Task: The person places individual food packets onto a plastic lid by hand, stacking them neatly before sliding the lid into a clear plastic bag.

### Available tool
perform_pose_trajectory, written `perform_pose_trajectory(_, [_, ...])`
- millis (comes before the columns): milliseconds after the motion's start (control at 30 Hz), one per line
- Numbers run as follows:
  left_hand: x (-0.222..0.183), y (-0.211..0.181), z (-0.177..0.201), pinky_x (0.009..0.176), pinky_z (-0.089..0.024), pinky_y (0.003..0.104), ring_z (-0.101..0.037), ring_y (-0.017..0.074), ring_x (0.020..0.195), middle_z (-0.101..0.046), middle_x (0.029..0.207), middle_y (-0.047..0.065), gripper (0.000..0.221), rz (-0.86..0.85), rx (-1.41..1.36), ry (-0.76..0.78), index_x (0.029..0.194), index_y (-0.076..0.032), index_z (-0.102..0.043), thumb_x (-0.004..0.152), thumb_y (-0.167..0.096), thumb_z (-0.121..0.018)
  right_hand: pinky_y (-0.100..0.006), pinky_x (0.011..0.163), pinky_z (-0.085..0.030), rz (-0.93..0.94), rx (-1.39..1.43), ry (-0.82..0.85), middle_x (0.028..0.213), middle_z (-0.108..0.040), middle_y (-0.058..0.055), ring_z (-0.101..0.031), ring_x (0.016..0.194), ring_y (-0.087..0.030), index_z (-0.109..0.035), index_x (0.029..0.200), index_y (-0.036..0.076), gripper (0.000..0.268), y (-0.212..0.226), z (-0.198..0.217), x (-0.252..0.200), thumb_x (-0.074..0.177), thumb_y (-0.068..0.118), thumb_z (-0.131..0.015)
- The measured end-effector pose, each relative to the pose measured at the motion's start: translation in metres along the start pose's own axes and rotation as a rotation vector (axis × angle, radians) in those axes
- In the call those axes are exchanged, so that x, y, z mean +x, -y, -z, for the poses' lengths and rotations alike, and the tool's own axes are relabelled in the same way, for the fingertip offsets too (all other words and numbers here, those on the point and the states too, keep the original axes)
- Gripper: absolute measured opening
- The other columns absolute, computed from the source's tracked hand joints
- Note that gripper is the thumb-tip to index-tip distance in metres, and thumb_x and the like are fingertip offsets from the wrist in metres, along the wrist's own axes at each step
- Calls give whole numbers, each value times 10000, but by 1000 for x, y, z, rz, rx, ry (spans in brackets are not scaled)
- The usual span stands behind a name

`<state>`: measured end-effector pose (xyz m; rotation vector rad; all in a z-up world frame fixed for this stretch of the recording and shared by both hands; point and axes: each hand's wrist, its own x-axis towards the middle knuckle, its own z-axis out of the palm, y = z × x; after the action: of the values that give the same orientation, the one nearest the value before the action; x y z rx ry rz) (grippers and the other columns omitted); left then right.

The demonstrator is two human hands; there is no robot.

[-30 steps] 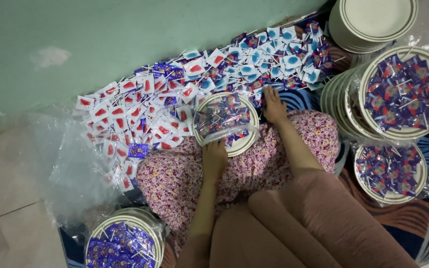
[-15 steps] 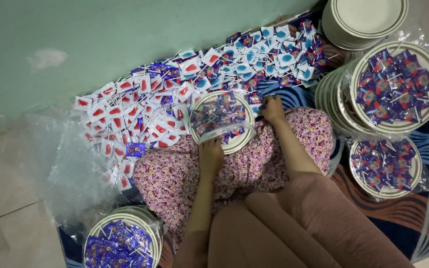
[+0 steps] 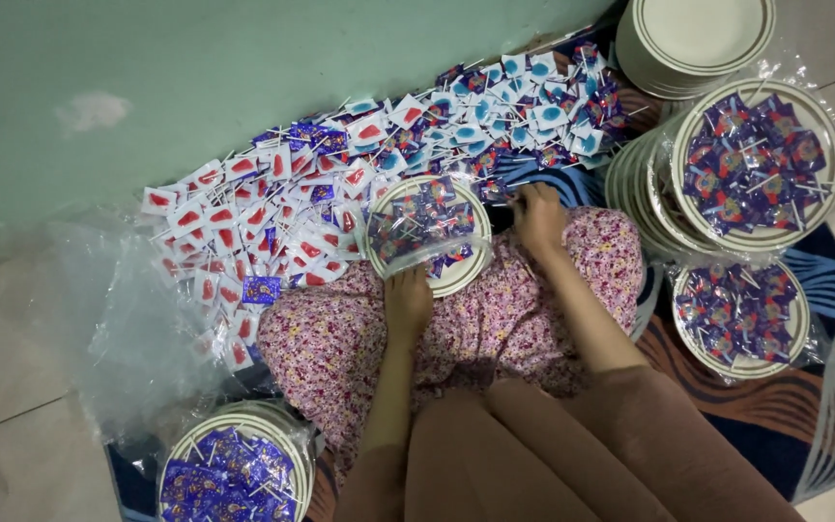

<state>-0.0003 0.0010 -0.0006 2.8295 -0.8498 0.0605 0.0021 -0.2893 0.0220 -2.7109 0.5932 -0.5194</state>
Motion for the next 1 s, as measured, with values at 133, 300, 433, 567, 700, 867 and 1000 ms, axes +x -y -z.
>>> perform_pose_trajectory(133, [6,0,2,883,-526,463,-701,285,916,-701,906,100,259,7,-11,-66,1078,-119,-671,859,-225,-583,-480,864,-551,-5,365,158,925,-712,-140,-692,982,-384,-704,942,129,172,27,22,-21,811,95,-810])
perform_pose_trajectory(300, [5,14,-40,821,-529,449,-697,301,865,-695,851,101,184,-17,-73,-157,975,-111,-665,831,-186,-578,-460,821,-573,160,206,481,916,-703,-80,-703,943,-341,-714,904,167,122,78,12,-63,795,166,-770])
perform_pose_trajectory(433, [1,12,-32,809,-530,454,-697,314,857,-686,840,120,171,-30,-102,-193,965,-99,-669,824,-153,-589,-391,756,-560,450,-48,88,925,-638,-44,-653,944,-271,-691,939,169,120,80,-46,-86,834,221,-719])
perform_pose_trajectory(567, [2,14,-39,802,-527,464,-696,334,846,-688,832,138,168,15,-132,-183,949,-70,-669,834,-152,-578,-367,778,-511,629,-145,-66,900,-630,-9,-621,939,-228,-707,974,229,100,97,-49,-86,885,246,-665])
perform_pose_trajectory(700, [-1,14,-45,770,-529,448,-684,313,841,-665,834,112,160,40,-69,-194,942,-93,-669,829,-179,-598,-394,793,-493,722,-106,-25,944,-616,-38,-615,961,-258,-709,972,219,100,86,-55,-87,894,237,-648])
perform_pose_trajectory(867, [2,4,-8,804,-540,467,-692,316,877,-685,891,110,263,16,-84,-157,1060,-111,-708,821,-190,-632,-403,800,-495,767,14,35,1004,-612,-77,-613,977,-288,-714,919,190,80,67,-61,-86,868,225,-665])
perform_pose_trajectory(1000, [0,5,-4,891,-519,486,-691,320,954,-706,953,101,328,-31,-141,-49,1148,-207,-731,842,-251,-622,-493,807,-527,542,281,215,1054,-568,-184,-621,958,-417,-676,1054,73,206,54,-72,-96,860,130,-638])
